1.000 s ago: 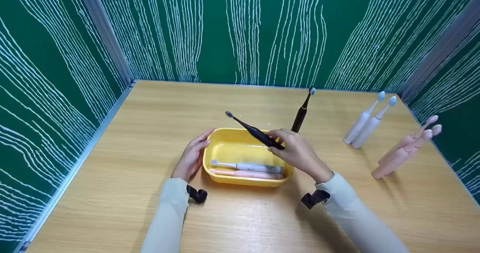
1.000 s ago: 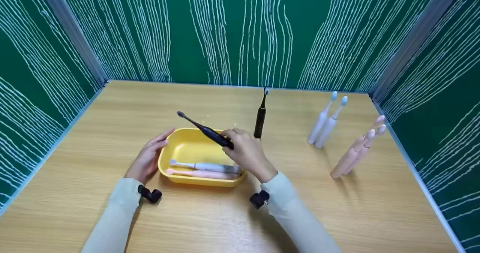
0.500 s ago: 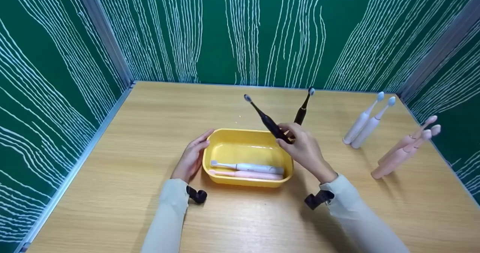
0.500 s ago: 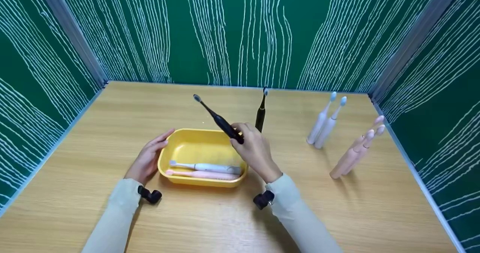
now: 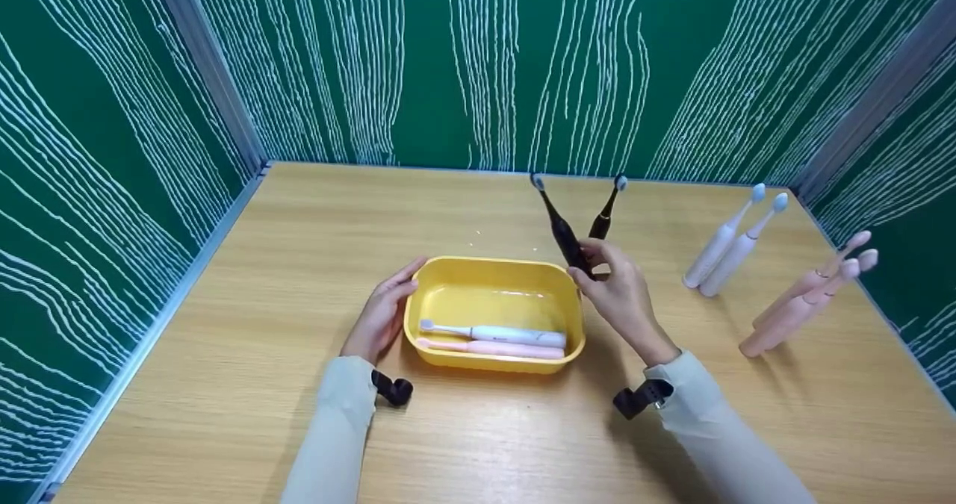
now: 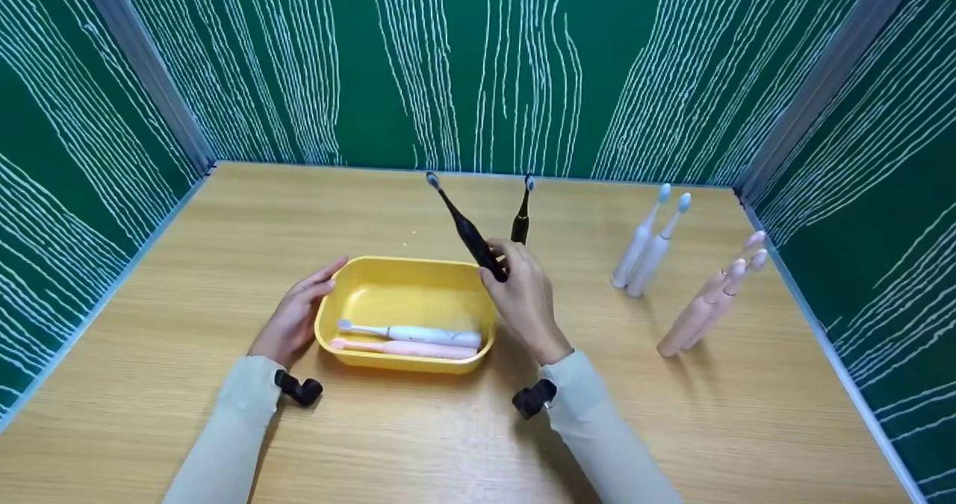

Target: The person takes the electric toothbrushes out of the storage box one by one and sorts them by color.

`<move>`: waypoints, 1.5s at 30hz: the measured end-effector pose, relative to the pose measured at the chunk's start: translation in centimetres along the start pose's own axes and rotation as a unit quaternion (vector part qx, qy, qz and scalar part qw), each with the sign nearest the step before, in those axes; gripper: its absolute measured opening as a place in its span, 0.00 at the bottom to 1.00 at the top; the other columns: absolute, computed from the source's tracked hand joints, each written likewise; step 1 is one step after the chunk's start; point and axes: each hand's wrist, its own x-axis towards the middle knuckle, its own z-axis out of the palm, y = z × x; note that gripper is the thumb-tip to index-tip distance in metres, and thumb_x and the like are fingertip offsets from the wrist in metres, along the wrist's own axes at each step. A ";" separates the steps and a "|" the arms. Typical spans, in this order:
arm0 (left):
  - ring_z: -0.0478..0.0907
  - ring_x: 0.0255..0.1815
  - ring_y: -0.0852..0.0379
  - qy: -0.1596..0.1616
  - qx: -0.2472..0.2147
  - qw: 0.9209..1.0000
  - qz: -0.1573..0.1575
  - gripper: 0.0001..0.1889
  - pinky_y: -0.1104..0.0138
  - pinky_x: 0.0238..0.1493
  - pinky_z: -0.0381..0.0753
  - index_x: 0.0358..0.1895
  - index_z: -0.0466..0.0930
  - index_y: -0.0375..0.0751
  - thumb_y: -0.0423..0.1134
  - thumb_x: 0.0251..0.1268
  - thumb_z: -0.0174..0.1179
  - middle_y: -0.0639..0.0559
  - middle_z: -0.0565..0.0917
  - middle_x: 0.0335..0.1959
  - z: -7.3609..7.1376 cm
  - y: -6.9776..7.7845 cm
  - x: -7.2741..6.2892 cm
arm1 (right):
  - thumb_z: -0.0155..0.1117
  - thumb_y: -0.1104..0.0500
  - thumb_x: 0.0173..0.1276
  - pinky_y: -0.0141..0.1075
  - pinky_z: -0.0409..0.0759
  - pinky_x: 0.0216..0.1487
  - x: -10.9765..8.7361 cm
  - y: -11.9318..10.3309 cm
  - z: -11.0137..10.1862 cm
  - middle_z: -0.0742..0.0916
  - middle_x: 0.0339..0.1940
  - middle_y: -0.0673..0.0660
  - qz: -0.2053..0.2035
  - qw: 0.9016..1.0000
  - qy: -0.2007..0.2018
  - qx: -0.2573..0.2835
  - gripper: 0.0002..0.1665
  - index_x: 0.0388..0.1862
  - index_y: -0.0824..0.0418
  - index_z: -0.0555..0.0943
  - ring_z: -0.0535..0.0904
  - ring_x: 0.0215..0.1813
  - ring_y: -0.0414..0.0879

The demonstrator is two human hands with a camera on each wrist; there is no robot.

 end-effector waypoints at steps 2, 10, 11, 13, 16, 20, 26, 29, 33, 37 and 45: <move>0.50 0.78 0.50 0.000 0.002 1.000 0.000 0.26 0.60 0.77 0.56 0.73 0.57 0.35 0.30 0.73 0.42 0.44 0.54 0.77 0.0 0.0 0.0 | 0.68 0.71 0.58 0.17 0.79 0.37 0.0 0.4 0.0 0.86 0.43 0.63 0.007 1.000 0.013 0.018 0.23 0.54 0.68 0.77 0.82 0.42 0.51; 0.50 0.78 0.50 -0.008 0.002 1.000 0.002 0.26 0.60 0.77 0.55 0.73 0.57 0.34 0.30 0.72 0.42 0.44 0.54 0.77 -0.1 0.0 0.1 | 0.67 0.73 0.58 0.18 0.81 0.38 -0.1 1.2 0.2 0.86 0.42 0.67 0.046 0.995 0.063 0.061 0.22 0.52 0.70 0.77 0.82 0.42 0.54; 0.51 0.78 0.50 -0.010 0.000 1.000 0.002 0.26 0.60 0.77 0.55 0.73 0.57 0.34 0.30 0.72 0.42 0.44 0.55 0.77 -0.1 0.0 0.1 | 0.66 0.73 0.58 0.17 0.81 0.38 -0.2 0.9 0.1 0.85 0.42 0.68 0.051 0.994 0.068 0.064 0.22 0.52 0.72 0.77 0.82 0.42 0.55; 0.52 0.77 0.50 -0.014 -0.002 1.000 0.002 0.26 0.60 0.77 0.55 0.73 0.57 0.34 0.30 0.72 0.41 0.44 0.55 0.77 -0.2 -0.1 0.1 | 0.66 0.73 0.58 0.16 0.80 0.37 -0.3 1.2 0.2 0.85 0.42 0.68 0.062 0.993 0.074 0.070 0.22 0.52 0.72 0.76 0.81 0.43 0.56; 0.53 0.77 0.50 -0.010 -0.003 1.000 -0.002 0.26 0.60 0.76 0.57 0.73 0.58 0.35 0.30 0.72 0.42 0.45 0.55 0.77 -0.2 -0.1 0.1 | 0.67 0.72 0.57 0.16 0.79 0.37 -0.3 2.0 0.2 0.84 0.42 0.67 0.072 0.992 0.083 0.061 0.22 0.52 0.72 0.76 0.81 0.43 0.55; 0.53 0.77 0.49 -0.008 -0.005 1.000 -0.001 0.26 0.60 0.76 0.57 0.73 0.57 0.35 0.30 0.72 0.42 0.44 0.54 0.77 -0.1 0.0 0.1 | 0.67 0.71 0.57 0.17 0.80 0.37 -0.1 3.9 0.5 0.84 0.41 0.65 0.083 0.990 0.099 0.057 0.22 0.51 0.70 0.76 0.81 0.43 0.50; 0.53 0.77 0.48 -0.007 -0.006 1.000 0.001 0.26 0.60 0.76 0.57 0.73 0.57 0.34 0.30 0.72 0.43 0.43 0.54 0.77 0.0 0.0 0.1 | 0.65 0.72 0.57 0.16 0.80 0.39 0.0 5.0 0.5 0.84 0.41 0.66 0.096 0.987 0.114 0.062 0.20 0.50 0.71 0.74 0.80 0.42 0.48; 0.52 0.77 0.48 -0.007 -0.004 1.000 0.002 0.26 0.60 0.76 0.57 0.73 0.57 0.34 0.30 0.72 0.42 0.43 0.53 0.77 0.0 0.0 0.2 | 0.65 0.72 0.57 0.18 0.80 0.39 0.1 5.5 0.5 0.84 0.42 0.66 0.096 0.986 0.121 0.062 0.21 0.50 0.72 0.74 0.80 0.43 0.50; 0.53 0.77 0.50 0.000 -0.001 1.000 -0.003 0.26 0.61 0.76 0.58 0.72 0.58 0.35 0.30 0.72 0.42 0.45 0.55 0.77 0.0 0.1 0.1 | 0.66 0.71 0.57 0.21 0.80 0.41 0.1 5.8 0.4 0.84 0.42 0.65 0.098 0.986 0.126 0.055 0.21 0.50 0.71 0.73 0.81 0.44 0.51; 0.53 0.77 0.52 0.005 0.005 1.000 -0.008 0.26 0.62 0.76 0.58 0.72 0.60 0.37 0.30 0.72 0.43 0.47 0.56 0.77 0.0 0.1 0.0 | 0.67 0.70 0.57 0.21 0.76 0.45 0.1 6.2 0.3 0.84 0.43 0.64 0.109 0.984 0.129 0.050 0.22 0.51 0.70 0.73 0.80 0.45 0.51; 0.53 0.77 0.52 -0.006 0.005 1.000 -0.005 0.26 0.61 0.76 0.56 0.72 0.59 0.35 0.29 0.72 0.42 0.46 0.57 0.77 0.0 0.0 0.0 | 0.64 0.67 0.61 0.33 0.80 0.50 0.3 7.4 0.3 0.82 0.46 0.62 0.155 0.980 0.117 0.042 0.20 0.52 0.67 0.71 0.77 0.49 0.49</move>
